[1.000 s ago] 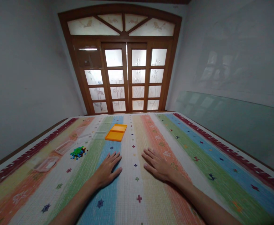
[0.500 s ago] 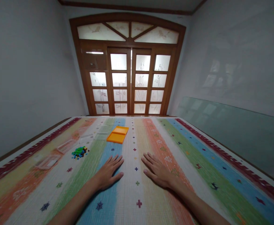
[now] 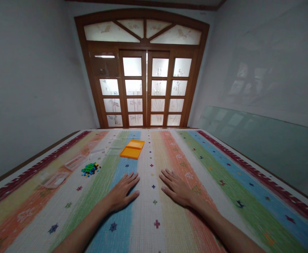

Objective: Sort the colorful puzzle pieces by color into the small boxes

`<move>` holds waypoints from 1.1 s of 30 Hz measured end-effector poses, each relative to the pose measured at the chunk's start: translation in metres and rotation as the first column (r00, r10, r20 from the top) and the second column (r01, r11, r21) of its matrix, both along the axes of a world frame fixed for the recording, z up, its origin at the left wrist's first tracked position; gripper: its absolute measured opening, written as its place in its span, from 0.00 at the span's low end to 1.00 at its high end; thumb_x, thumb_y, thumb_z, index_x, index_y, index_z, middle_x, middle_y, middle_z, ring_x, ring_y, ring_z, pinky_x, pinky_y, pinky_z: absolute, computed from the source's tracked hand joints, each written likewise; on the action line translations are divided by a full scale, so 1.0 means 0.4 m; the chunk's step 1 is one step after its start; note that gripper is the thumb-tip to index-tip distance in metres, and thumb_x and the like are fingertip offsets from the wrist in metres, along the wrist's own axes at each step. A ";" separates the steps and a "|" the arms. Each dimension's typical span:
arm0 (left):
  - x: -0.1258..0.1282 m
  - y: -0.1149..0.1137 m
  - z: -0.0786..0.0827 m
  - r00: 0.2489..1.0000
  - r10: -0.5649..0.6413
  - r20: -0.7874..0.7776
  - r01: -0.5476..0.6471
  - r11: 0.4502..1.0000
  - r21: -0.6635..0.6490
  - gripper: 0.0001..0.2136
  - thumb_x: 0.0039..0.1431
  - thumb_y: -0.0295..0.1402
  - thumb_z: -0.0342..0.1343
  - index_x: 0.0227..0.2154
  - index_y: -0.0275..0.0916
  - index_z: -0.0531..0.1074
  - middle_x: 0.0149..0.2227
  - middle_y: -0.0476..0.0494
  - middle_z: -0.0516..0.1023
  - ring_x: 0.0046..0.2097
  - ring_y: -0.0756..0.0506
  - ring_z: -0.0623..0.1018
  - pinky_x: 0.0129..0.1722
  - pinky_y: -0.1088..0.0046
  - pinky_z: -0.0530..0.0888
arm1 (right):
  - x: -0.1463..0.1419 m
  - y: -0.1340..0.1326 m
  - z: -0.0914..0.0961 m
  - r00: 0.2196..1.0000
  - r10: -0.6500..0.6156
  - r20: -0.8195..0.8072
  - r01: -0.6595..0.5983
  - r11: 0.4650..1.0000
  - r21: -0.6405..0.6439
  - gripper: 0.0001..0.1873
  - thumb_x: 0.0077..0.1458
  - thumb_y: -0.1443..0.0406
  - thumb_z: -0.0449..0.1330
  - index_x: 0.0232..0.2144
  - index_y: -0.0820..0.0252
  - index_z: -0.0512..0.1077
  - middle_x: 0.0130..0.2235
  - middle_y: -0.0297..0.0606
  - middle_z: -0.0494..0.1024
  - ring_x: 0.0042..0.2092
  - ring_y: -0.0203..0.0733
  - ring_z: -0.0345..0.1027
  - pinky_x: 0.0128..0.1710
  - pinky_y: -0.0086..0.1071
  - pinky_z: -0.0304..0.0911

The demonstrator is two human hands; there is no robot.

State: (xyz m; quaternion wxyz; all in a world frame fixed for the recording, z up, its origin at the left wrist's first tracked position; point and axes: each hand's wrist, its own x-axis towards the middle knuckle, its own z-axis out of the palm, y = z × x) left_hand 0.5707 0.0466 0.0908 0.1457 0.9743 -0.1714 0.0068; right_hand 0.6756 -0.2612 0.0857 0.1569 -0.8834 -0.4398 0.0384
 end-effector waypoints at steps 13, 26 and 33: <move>0.002 0.001 -0.007 0.999 -0.002 0.036 0.002 1.000 0.011 0.30 0.71 0.52 0.43 0.69 0.42 0.57 0.71 0.38 0.55 0.72 0.36 0.55 0.71 0.48 0.53 | 0.002 0.000 -0.009 0.999 -0.005 0.044 0.004 1.000 0.008 0.34 0.71 0.48 0.44 0.70 0.59 0.56 0.72 0.46 0.49 0.73 0.54 0.39 0.72 0.55 0.37; -0.004 0.185 0.028 0.819 0.451 0.354 -0.429 0.892 -0.144 0.26 0.66 0.44 0.46 0.61 0.35 0.67 0.62 0.31 0.72 0.65 0.34 0.69 0.67 0.50 0.62 | 0.021 -0.003 -0.037 0.997 0.022 0.080 -0.022 1.000 0.008 0.35 0.70 0.47 0.43 0.70 0.58 0.57 0.72 0.45 0.50 0.73 0.55 0.41 0.71 0.58 0.40; -0.038 0.324 0.032 0.683 0.657 0.321 -0.657 0.744 -0.125 0.28 0.61 0.46 0.48 0.59 0.33 0.65 0.62 0.29 0.71 0.64 0.33 0.69 0.65 0.52 0.63 | 0.016 -0.001 -0.029 0.998 0.015 0.066 -0.014 1.000 -0.014 0.37 0.70 0.46 0.42 0.69 0.62 0.58 0.72 0.47 0.49 0.73 0.57 0.41 0.71 0.58 0.40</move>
